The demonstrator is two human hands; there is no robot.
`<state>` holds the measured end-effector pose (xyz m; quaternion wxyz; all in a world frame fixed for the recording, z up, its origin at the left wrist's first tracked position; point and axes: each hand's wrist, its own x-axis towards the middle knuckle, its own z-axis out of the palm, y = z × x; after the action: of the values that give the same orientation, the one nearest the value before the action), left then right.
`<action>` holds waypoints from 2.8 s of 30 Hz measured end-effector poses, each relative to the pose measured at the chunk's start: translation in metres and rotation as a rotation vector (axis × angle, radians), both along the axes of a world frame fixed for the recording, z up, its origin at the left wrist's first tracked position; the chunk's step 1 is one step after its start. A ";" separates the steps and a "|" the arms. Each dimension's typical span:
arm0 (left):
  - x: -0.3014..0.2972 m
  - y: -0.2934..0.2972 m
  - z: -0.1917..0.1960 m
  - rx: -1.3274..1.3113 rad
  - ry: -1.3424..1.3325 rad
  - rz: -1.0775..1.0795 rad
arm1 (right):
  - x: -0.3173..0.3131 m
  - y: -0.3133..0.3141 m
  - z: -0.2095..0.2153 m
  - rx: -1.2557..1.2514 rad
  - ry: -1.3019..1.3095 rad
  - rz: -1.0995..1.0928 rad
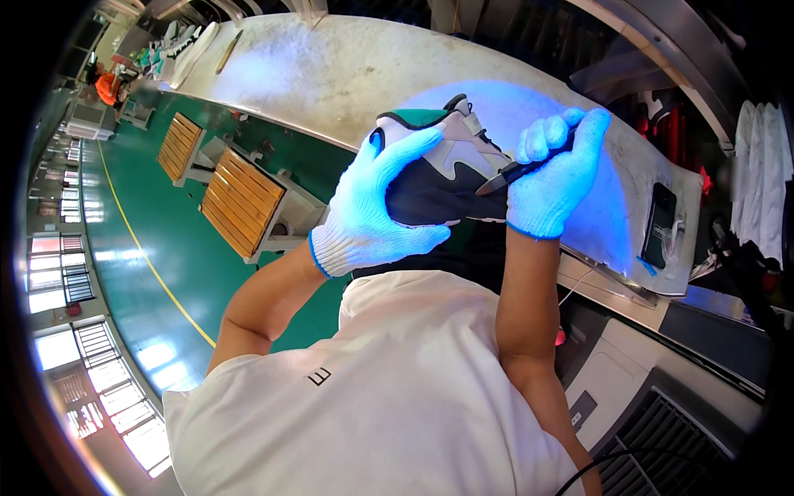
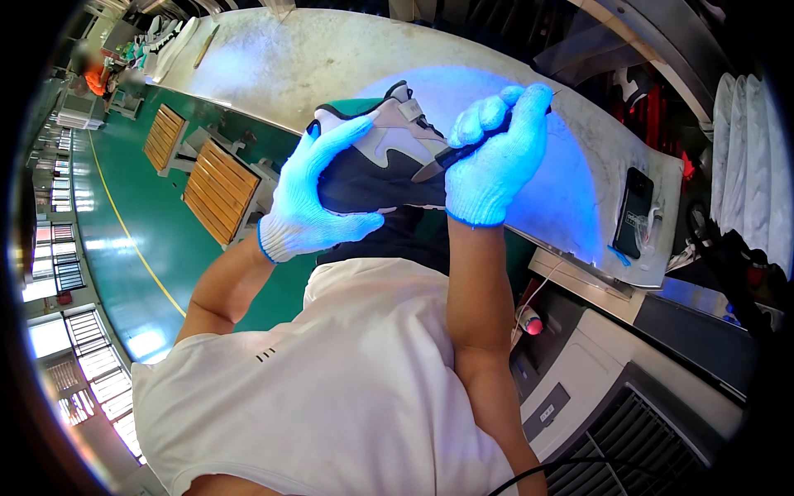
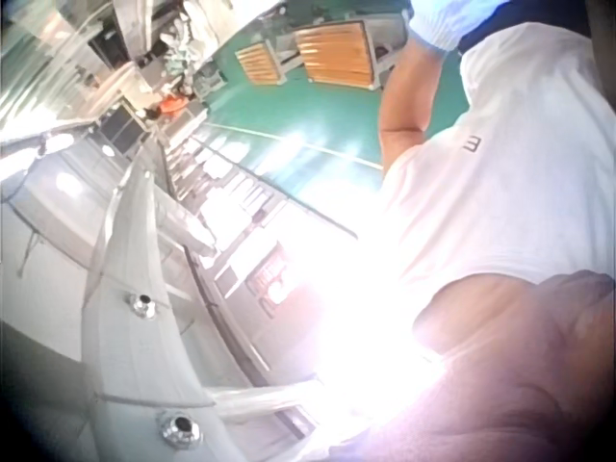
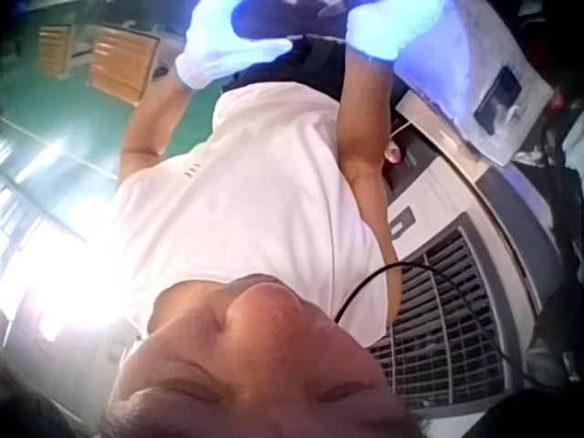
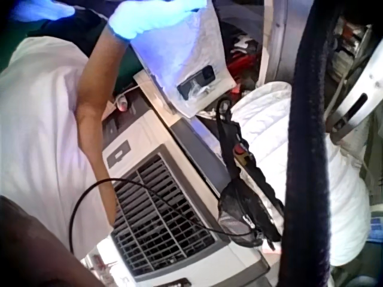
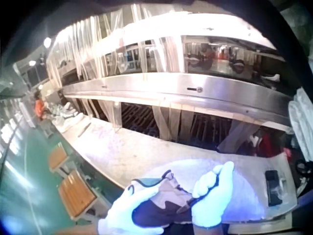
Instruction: The person uses a small black tool to scrape and clean the surface of a white and teal sneaker on a metal workbench. They repeatedly rub the tool along the shoe's upper and sole, rotating the shoe to access different areas, and occasionally wipe the surface with gloved hands.
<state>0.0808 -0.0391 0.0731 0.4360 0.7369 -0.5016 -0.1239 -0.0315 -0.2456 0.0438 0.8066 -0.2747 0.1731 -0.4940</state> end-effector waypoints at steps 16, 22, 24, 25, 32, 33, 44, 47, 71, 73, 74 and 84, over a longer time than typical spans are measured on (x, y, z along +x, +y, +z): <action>0.018 -0.014 -0.002 -0.154 -0.047 -0.149 | 0.005 -0.014 -0.005 0.026 -0.168 0.265; 0.013 -0.008 -0.010 -0.137 -0.055 -0.114 | 0.009 -0.003 -0.008 0.153 -0.264 0.253; 0.014 -0.006 -0.012 -0.160 -0.086 -0.148 | 0.005 0.003 -0.002 -0.023 -0.095 0.168; 0.015 -0.006 -0.014 -0.160 -0.057 -0.131 | 0.005 0.005 0.002 -0.113 -0.010 0.128; 0.052 -0.018 -0.050 0.013 0.421 -0.054 | 0.031 -0.044 0.018 -0.108 0.293 0.202; 0.059 -0.021 -0.051 0.056 0.414 -0.024 | 0.020 -0.062 0.020 -0.107 0.375 0.304; 0.050 -0.065 -0.019 0.408 -0.283 -0.066 | 0.080 -0.033 0.008 -0.061 0.733 0.261; 0.052 -0.066 -0.028 0.374 -0.259 -0.070 | 0.093 -0.036 -0.010 -0.152 0.878 0.270; 0.005 -0.104 0.080 -0.054 -0.309 -0.406 | -0.093 -0.115 -0.057 -0.215 0.740 0.455; 0.027 -0.085 0.062 -0.120 -0.375 -0.408 | -0.096 -0.123 -0.041 -0.251 0.600 0.482; 0.038 -0.074 0.038 -0.115 -0.428 -0.386 | -0.095 -0.125 -0.028 -0.266 0.566 0.484; 0.050 -0.046 -0.014 0.438 -0.336 -0.321 | -0.070 -0.097 -0.001 -0.550 1.042 0.361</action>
<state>0.1306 -0.0851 0.0591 0.1527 0.7349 -0.6378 -0.1728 -0.1012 -0.3427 0.0428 0.5865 -0.7029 0.3616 -0.1768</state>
